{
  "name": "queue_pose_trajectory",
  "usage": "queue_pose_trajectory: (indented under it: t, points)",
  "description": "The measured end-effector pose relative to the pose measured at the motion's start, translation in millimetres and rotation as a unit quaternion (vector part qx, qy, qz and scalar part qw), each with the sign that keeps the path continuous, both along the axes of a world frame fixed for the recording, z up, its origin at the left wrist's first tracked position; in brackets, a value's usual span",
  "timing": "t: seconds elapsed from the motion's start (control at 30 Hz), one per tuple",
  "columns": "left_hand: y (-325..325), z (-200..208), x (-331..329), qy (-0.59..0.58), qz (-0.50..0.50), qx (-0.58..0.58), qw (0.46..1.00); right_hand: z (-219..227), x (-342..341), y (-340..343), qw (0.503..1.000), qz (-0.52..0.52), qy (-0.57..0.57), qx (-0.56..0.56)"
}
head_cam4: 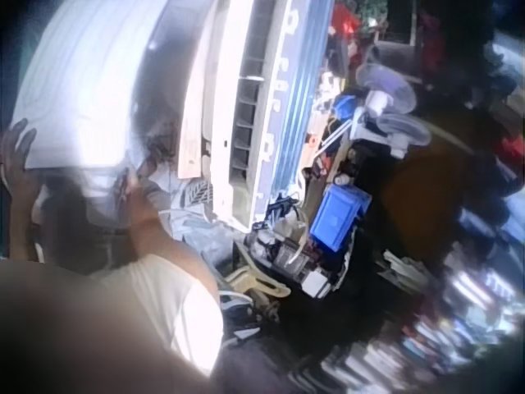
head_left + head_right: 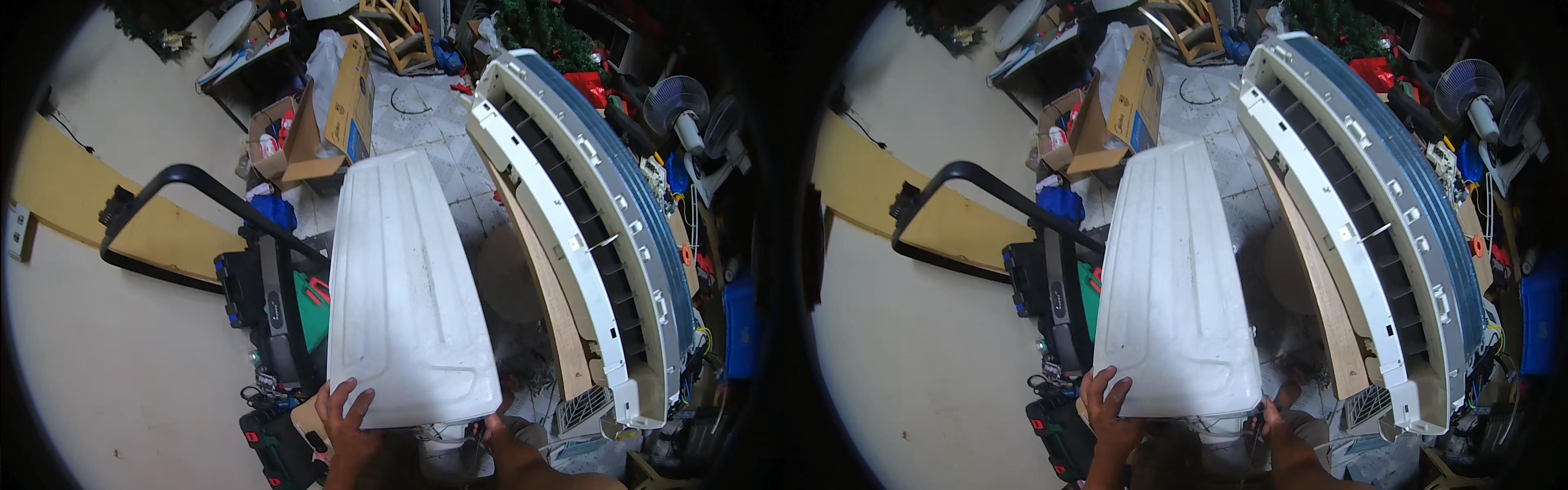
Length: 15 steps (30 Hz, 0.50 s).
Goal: The person works on the electrical compartment of a split air conditioner, connecting wires and tightening terminal screws with a screwdriver. They then close the compartment cover and plug the unit into a power source.
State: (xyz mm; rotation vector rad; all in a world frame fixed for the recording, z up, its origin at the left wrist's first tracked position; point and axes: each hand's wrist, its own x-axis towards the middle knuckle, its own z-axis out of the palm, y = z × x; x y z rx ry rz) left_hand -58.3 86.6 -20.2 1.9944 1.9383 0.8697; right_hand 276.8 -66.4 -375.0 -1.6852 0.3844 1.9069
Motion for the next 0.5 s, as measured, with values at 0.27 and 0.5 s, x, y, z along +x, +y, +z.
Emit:
queue_pose_trajectory:
  t: [0.27,0.5]
  points:
    - [-28.5,-55.1,50.4,0.036,-0.056,-0.018,0.998,-58.5,23.1,55.7,0.999,-0.009,-0.042,0.024]
    - [-66.1,-135.8,80.5,0.071,-0.059,-0.041,0.995,-139.1,45.8,95.5,0.997,-0.005,-0.059,0.056]
